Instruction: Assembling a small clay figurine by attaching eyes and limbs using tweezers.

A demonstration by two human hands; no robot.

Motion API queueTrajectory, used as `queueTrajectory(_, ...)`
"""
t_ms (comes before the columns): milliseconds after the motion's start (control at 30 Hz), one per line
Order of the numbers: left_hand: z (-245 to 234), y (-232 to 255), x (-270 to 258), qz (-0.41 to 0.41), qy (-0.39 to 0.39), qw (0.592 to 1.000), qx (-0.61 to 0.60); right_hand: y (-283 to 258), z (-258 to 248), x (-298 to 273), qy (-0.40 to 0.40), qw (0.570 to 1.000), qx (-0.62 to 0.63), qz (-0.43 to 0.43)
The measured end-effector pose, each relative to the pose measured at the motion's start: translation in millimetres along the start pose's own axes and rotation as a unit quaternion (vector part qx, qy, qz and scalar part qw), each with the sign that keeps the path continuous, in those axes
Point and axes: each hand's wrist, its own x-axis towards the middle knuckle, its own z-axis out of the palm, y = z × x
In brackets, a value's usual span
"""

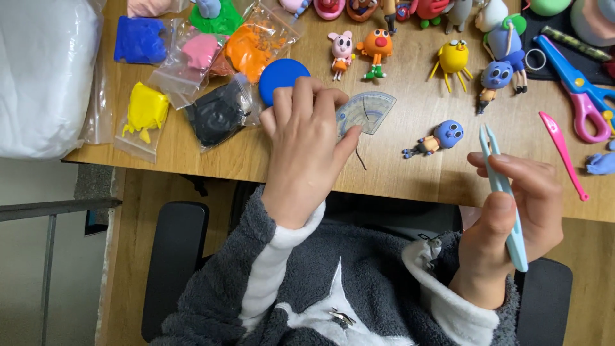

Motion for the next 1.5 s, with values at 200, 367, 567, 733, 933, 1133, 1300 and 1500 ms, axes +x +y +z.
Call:
queueTrajectory(200, 0, -2, -5, 0.009, -0.004, 0.999, -0.05, -6, 1, 3, -0.014, 1.0, 0.012, -0.002)
queueTrajectory(367, -10, -2, -3, 0.018, 0.015, 0.977, -0.213, -16, 2, 4, -0.045, 0.998, 0.052, 0.014)
queueTrajectory(567, -26, 4, -3, -0.043, -0.012, 0.888, -0.458, -32, 3, 9, -0.095, 0.989, 0.115, 0.015)
queueTrajectory(733, -40, 18, -9, -0.084, -0.002, 0.811, -0.578, -40, 3, 24, -0.175, 0.977, 0.108, -0.058)
queueTrajectory(933, -49, 25, -15, -0.114, 0.023, 0.831, -0.543, -42, 10, 16, -0.186, 0.978, 0.055, -0.075)
queueTrajectory(1133, -53, 25, -17, -0.128, 0.022, 0.834, -0.536, -30, 10, 5, -0.187, 0.977, 0.072, -0.074)
queueTrajectory(1300, -54, 26, -18, -0.129, 0.017, 0.834, -0.537, -28, 11, 5, -0.184, 0.977, 0.067, -0.083)
queueTrajectory(1500, -53, 26, -18, -0.128, 0.016, 0.827, -0.547, -30, 11, 4, -0.188, 0.978, 0.064, -0.066)
